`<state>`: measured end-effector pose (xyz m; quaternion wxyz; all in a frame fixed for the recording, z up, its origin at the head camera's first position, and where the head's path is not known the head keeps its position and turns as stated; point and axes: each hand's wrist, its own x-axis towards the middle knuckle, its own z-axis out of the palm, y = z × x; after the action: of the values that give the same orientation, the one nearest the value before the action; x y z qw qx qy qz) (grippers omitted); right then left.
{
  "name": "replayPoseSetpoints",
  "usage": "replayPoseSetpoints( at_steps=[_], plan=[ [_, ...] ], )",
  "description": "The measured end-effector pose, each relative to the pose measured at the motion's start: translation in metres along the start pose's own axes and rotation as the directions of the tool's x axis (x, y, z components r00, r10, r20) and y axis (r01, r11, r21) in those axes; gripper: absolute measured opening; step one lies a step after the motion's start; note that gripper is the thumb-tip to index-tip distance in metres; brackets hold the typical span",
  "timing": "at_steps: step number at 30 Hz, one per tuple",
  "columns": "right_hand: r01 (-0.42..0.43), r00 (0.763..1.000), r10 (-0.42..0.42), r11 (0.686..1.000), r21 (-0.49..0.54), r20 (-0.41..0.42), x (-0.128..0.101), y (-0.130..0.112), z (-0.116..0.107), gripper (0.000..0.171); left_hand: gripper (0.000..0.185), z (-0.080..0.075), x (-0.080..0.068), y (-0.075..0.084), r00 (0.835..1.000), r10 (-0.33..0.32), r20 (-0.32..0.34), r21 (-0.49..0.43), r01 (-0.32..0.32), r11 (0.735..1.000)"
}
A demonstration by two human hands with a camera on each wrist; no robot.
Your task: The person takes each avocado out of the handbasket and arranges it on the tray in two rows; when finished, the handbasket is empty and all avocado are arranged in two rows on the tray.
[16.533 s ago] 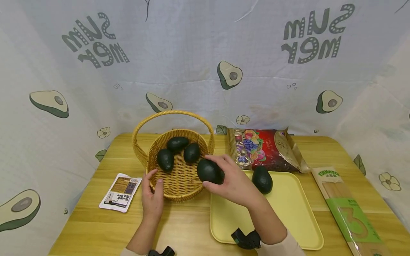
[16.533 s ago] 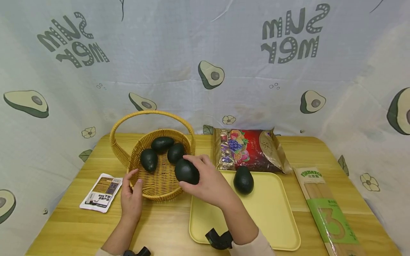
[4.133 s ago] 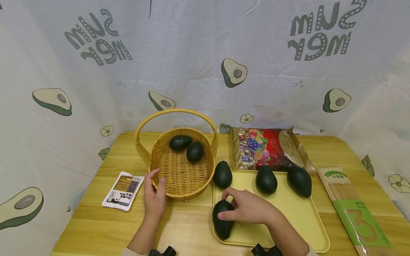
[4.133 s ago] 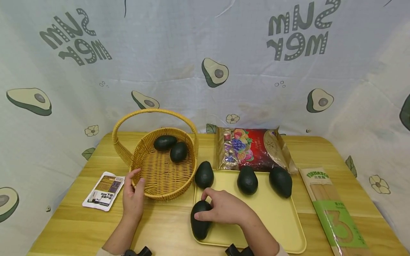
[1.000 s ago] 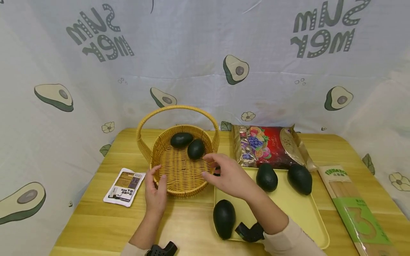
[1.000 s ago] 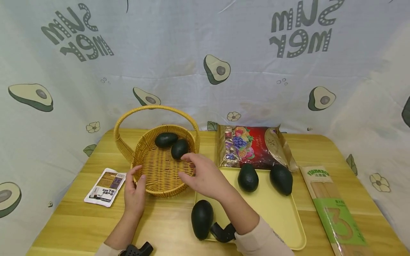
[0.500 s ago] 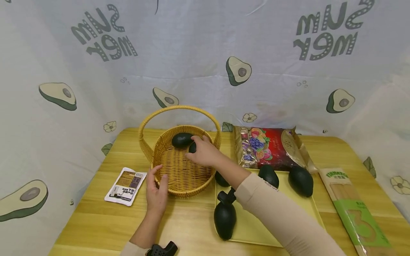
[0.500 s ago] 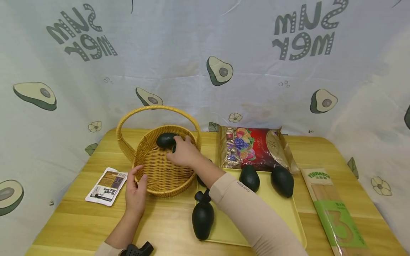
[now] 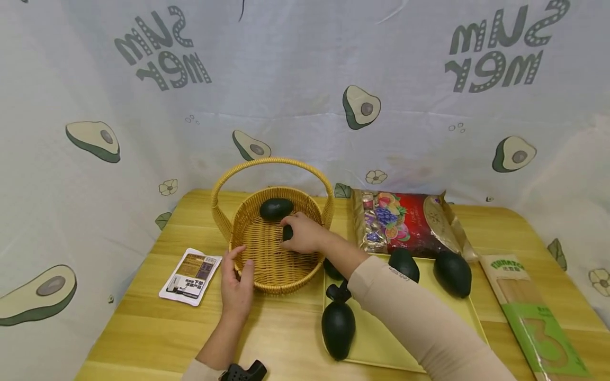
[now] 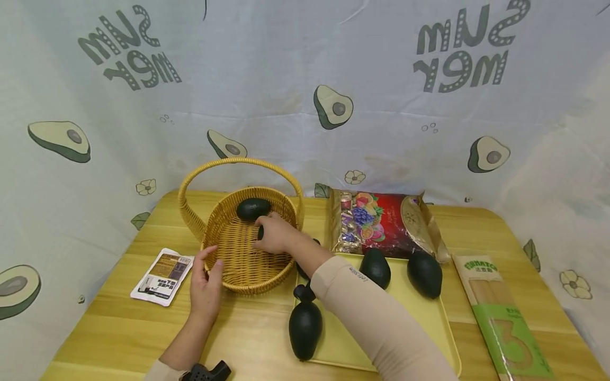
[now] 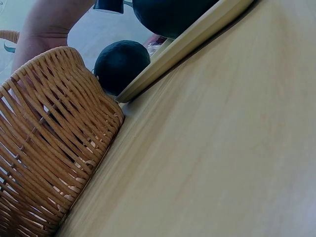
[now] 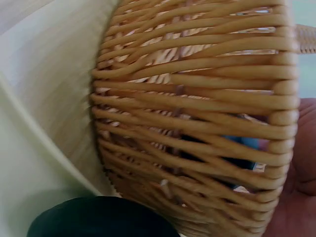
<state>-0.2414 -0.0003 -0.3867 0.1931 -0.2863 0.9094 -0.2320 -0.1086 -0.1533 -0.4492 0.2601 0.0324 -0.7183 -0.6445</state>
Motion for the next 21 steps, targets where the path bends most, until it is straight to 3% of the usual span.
replayPoseSetpoints(
  at_steps=[12,21],
  plan=[
    [0.063,0.998,-0.063,0.998,-0.028,0.01,-0.002,-0.002,0.007,0.065,0.031,-0.001,-0.003,-0.001,1.0,-0.03,-0.004,0.008,0.03,1.0],
    [0.138,0.981,-0.132,0.99,0.038,-0.142,-0.034,-0.02,-0.013,0.066,0.03,-0.001,-0.001,-0.002,1.0,0.007,-0.006,0.009,-0.007,1.0]
  ],
)
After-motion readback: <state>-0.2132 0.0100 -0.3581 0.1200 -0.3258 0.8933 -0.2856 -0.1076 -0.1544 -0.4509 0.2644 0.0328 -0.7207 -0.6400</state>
